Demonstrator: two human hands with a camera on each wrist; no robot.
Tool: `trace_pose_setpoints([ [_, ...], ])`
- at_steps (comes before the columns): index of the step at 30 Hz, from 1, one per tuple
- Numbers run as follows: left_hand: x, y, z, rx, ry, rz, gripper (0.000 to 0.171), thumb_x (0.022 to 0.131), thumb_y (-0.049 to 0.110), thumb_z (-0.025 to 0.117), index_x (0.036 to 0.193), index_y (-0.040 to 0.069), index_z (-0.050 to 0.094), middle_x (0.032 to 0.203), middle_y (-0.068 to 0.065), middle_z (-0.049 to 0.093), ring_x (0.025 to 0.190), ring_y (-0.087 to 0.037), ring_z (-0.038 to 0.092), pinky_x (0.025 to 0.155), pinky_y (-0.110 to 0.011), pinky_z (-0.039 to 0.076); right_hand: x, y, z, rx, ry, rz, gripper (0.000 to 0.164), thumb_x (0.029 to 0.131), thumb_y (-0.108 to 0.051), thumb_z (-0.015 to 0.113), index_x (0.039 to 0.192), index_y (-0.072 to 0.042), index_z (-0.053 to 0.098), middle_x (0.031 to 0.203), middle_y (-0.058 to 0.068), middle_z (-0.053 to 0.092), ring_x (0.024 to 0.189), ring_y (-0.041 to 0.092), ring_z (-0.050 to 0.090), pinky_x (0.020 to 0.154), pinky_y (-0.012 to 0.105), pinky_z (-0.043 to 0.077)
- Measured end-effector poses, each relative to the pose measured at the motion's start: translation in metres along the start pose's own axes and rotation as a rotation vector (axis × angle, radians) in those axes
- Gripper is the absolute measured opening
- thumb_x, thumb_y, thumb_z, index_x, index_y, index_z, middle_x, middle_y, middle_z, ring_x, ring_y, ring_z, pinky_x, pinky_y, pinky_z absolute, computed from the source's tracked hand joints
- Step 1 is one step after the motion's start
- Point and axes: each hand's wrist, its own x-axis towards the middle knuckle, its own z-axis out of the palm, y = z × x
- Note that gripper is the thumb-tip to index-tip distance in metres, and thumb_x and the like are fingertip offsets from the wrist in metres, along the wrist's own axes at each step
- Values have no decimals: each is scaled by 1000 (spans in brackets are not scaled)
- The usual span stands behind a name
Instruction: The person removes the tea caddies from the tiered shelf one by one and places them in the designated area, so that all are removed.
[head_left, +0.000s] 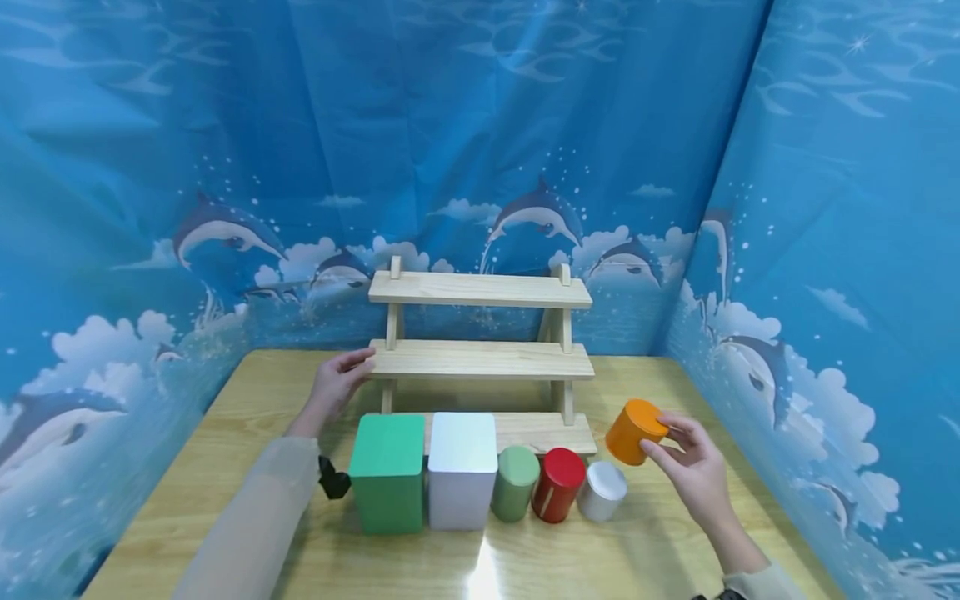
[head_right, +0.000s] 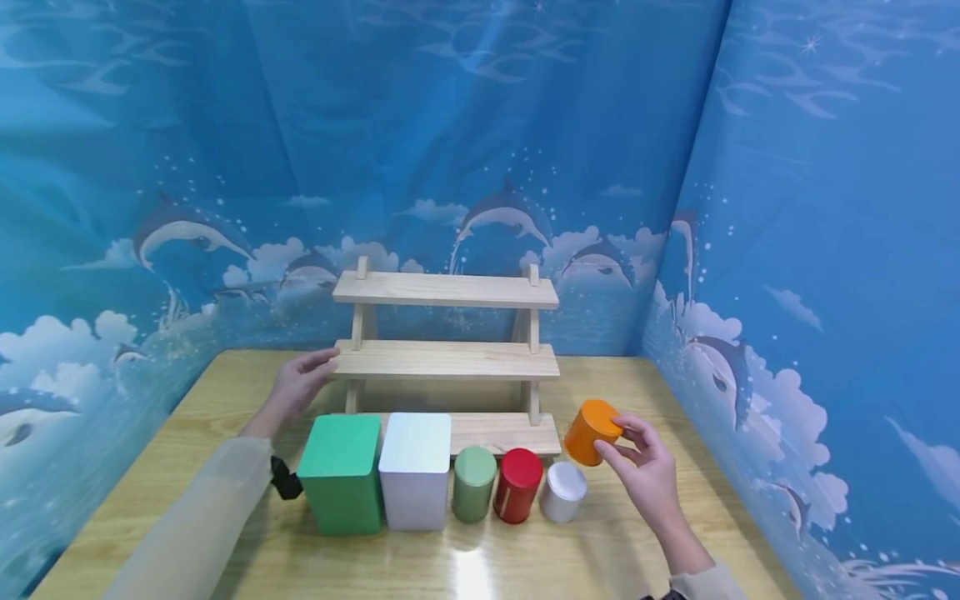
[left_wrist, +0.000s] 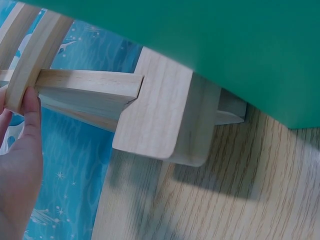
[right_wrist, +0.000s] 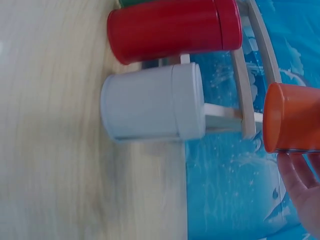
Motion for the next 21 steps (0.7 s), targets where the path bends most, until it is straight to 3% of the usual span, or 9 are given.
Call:
trace_pose_setpoints([
  [10, -3, 7, 1, -15, 11, -29, 46, 92, 8, 59, 132, -7, 44, 114, -2, 55, 92, -5, 58, 82, -21, 50, -13, 9, -18, -102, 34, 81, 36, 76, 15, 67, 109, 7, 55, 110, 6, 55, 95, 7, 58, 73, 18, 53],
  [21, -12, 21, 8, 11, -7, -46, 45, 93, 6, 55, 134, -7, 43, 128, -15, 48, 94, -4, 57, 89, -25, 48, -31, 23, -33, -227, 49, 101, 38, 73, 17, 68, 108, 14, 53, 110, -1, 55, 95, 3, 58, 72, 18, 53],
])
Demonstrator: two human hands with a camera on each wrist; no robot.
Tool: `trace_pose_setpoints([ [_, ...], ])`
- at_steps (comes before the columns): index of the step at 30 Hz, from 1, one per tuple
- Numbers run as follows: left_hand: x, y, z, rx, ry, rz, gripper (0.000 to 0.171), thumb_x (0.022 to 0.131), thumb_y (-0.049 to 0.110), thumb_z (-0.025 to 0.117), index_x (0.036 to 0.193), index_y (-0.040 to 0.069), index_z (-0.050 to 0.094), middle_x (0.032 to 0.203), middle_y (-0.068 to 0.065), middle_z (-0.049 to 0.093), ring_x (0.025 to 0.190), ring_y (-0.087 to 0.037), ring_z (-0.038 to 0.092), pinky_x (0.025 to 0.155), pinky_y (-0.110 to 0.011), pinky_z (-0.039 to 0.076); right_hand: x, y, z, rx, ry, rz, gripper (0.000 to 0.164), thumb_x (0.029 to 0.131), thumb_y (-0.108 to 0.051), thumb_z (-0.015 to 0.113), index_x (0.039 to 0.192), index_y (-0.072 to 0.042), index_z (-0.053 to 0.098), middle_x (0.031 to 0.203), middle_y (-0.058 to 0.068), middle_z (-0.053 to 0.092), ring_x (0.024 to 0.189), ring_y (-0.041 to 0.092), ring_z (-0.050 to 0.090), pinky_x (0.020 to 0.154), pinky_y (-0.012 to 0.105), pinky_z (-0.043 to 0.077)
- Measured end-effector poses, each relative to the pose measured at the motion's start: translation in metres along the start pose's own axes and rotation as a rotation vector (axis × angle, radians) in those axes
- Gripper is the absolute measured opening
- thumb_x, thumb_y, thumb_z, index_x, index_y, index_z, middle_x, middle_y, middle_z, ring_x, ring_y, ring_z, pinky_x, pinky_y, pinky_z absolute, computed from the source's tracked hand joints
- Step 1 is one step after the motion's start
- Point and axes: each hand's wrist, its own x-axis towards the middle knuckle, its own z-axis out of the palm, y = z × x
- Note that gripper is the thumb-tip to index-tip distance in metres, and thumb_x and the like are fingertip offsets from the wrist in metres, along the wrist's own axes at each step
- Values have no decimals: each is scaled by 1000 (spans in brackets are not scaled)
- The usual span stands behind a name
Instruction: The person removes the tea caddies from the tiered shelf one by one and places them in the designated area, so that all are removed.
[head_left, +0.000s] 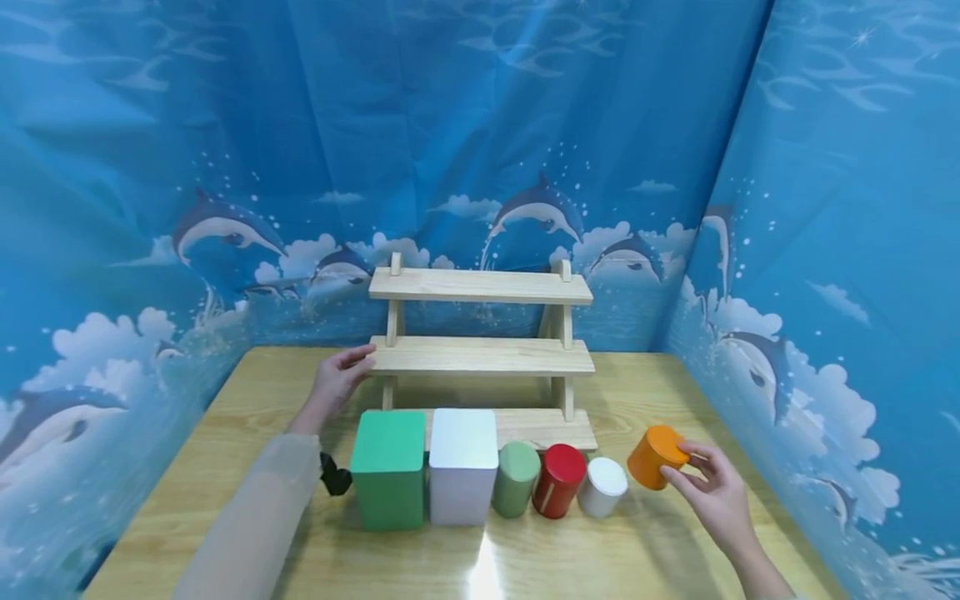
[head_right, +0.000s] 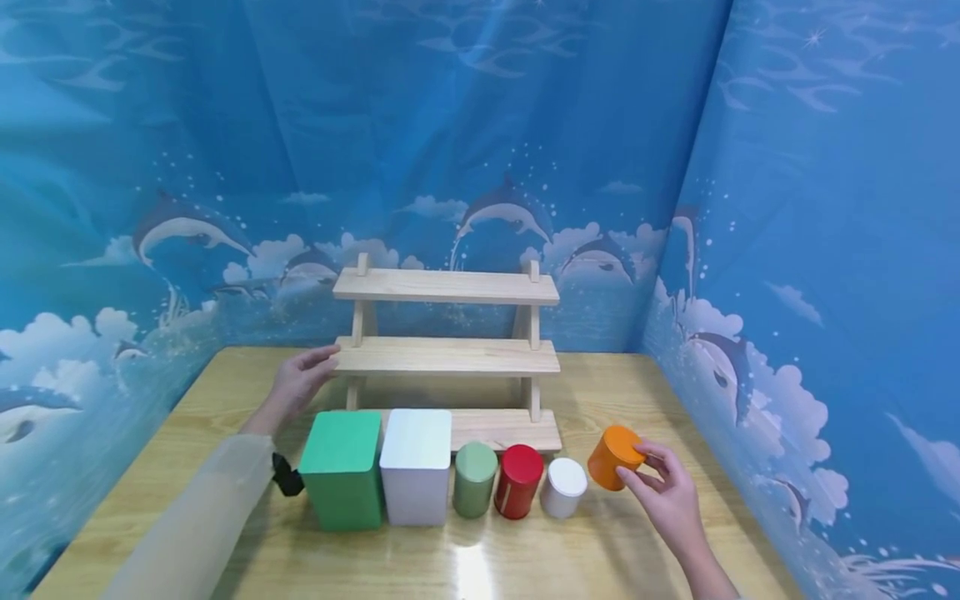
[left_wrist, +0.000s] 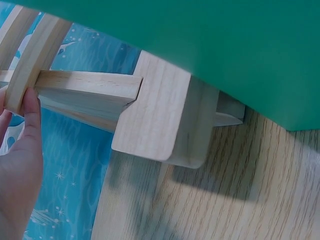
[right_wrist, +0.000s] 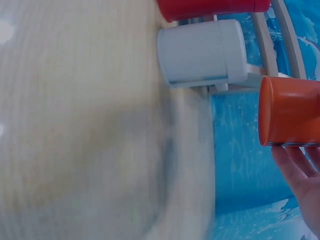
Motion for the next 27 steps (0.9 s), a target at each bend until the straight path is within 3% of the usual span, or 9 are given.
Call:
trace_pose_setpoints([
  [6, 3, -3, -1, -9, -1, 13, 45, 93, 6, 56, 133, -8, 42, 117, -6, 53, 91, -4, 58, 86, -24, 50, -7, 6, -3, -94, 32, 29, 37, 73, 14, 71, 105, 12, 54, 110, -5, 53, 92, -2, 57, 70, 15, 52],
  [14, 14, -18, -7, -22, 6, 30, 49, 91, 12, 61, 132, -7, 45, 109, 3, 57, 92, -5, 58, 83, -22, 50, -17, 19, -6, -202, -19, 74, 36, 77, 1, 74, 107, 5, 55, 111, -7, 51, 93, -9, 53, 71, 15, 52],
  [27, 6, -5, -2, -20, -3, 8, 45, 92, 5, 56, 133, -8, 42, 129, -18, 46, 92, -4, 58, 85, -21, 49, -24, 33, -1, -166, -58, 82, 34, 74, 5, 75, 102, 8, 56, 107, 3, 52, 94, -9, 53, 72, 15, 52],
])
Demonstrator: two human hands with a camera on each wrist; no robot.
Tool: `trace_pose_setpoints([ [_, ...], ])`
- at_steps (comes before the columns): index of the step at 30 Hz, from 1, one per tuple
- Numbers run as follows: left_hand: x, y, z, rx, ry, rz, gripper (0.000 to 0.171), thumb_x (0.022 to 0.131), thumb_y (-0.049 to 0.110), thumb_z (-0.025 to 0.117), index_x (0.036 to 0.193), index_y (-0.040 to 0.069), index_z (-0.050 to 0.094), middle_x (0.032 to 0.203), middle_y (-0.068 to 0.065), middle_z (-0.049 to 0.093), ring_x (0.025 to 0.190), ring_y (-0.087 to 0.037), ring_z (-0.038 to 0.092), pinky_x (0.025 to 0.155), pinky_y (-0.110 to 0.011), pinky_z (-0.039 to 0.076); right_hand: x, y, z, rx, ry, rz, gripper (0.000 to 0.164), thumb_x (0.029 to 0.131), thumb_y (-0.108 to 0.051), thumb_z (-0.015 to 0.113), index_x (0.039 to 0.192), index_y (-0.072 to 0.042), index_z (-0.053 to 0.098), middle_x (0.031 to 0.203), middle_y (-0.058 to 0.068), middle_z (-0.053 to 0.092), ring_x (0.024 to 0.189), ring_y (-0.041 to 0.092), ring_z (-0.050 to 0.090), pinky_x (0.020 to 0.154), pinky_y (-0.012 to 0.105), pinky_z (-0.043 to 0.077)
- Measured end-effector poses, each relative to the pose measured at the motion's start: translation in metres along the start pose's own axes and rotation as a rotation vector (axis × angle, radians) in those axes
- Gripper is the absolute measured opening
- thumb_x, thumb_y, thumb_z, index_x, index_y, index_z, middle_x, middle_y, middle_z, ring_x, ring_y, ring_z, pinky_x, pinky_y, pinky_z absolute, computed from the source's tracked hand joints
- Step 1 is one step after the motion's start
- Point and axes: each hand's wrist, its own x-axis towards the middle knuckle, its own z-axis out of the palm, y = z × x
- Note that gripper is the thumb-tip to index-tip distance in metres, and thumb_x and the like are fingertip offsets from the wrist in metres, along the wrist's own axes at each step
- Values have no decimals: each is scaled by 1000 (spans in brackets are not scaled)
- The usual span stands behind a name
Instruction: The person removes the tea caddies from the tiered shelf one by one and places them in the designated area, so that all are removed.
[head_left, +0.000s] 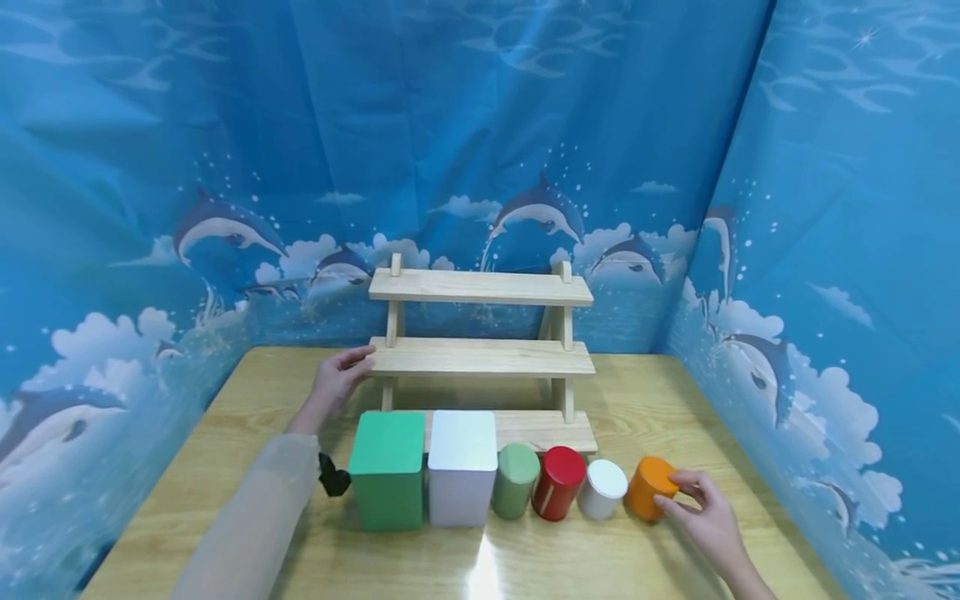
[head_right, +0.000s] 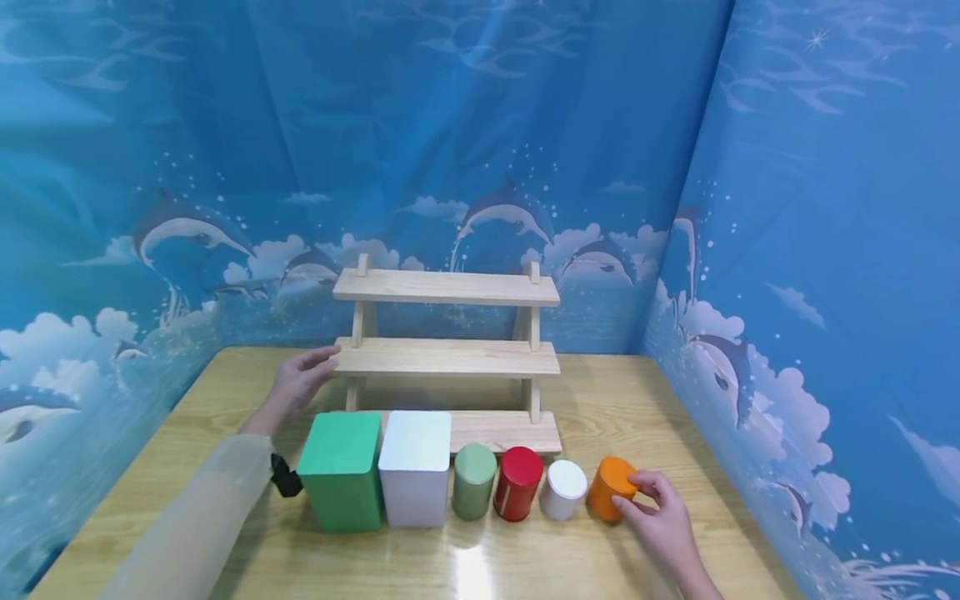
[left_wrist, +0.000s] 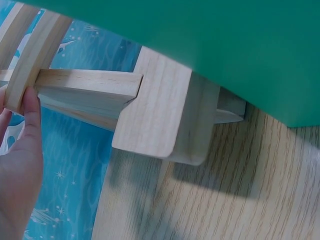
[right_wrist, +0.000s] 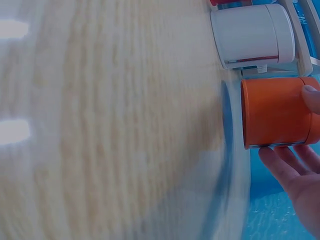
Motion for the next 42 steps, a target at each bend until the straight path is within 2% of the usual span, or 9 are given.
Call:
trace_pose_setpoints([
  [10, 8, -15, -6, 35, 25, 9, 46, 91, 13, 61, 132, -3, 47, 127, -11, 49, 97, -6, 57, 85, -20, 49, -8, 10, 1, -56, -22, 74, 34, 72, -1, 77, 99, 5, 57, 113, 17, 52, 93, -11, 50, 72, 17, 52],
  [18, 9, -15, -6, 39, 14, 2, 47, 92, 15, 59, 133, -3, 45, 134, -15, 44, 100, -5, 55, 86, -19, 48, -7, 9, -3, -73, -54, 86, 30, 77, -8, 76, 100, 2, 60, 121, 21, 51, 94, -12, 48, 73, 16, 51],
  [23, 9, -14, -7, 65, 9, -3, 47, 93, 17, 59, 134, -1, 45, 136, -16, 42, 103, -7, 54, 88, -21, 47, -6, 6, -4, -80, -16, 41, 20, 81, -6, 72, 97, 1, 62, 120, 18, 53, 96, -10, 50, 73, 13, 50],
  [29, 8, -15, -10, 90, 30, -13, 48, 92, 18, 60, 134, 0, 46, 134, -16, 44, 101, -6, 55, 88, -23, 48, 2, 5, -3, -15, 53, -49, 18, 83, 1, 67, 97, 9, 59, 113, 0, 56, 97, -5, 54, 73, 14, 51],
  [31, 7, -16, -12, 88, 24, -10, 49, 92, 19, 59, 134, -1, 45, 135, -16, 43, 101, -6, 55, 88, -23, 48, 4, 5, -3, -22, 63, -63, 18, 84, 1, 67, 97, 9, 59, 112, -2, 58, 97, -5, 54, 73, 14, 51],
  [36, 3, -16, -15, 111, 0, 11, 50, 94, 20, 56, 137, 0, 42, 137, -18, 40, 103, -7, 54, 93, -30, 46, 9, 1, 0, -30, 97, -26, 15, 84, -1, 67, 96, 6, 62, 110, 6, 60, 93, -6, 56, 72, 10, 49],
  [39, 2, -12, -15, 116, -1, 25, 50, 94, 19, 56, 139, 1, 40, 136, -19, 40, 101, -7, 55, 93, -33, 46, 15, -2, 1, -42, 103, -4, 17, 86, -7, 67, 98, 4, 62, 111, 7, 60, 93, -7, 55, 72, 8, 48],
  [42, 0, -7, -17, 128, 1, 33, 53, 95, 20, 55, 141, 1, 36, 137, -20, 38, 100, -7, 55, 92, -34, 47, 23, -7, 1, -43, 95, 5, 19, 87, -10, 65, 100, 5, 61, 110, 2, 60, 93, -7, 55, 73, 9, 48],
])
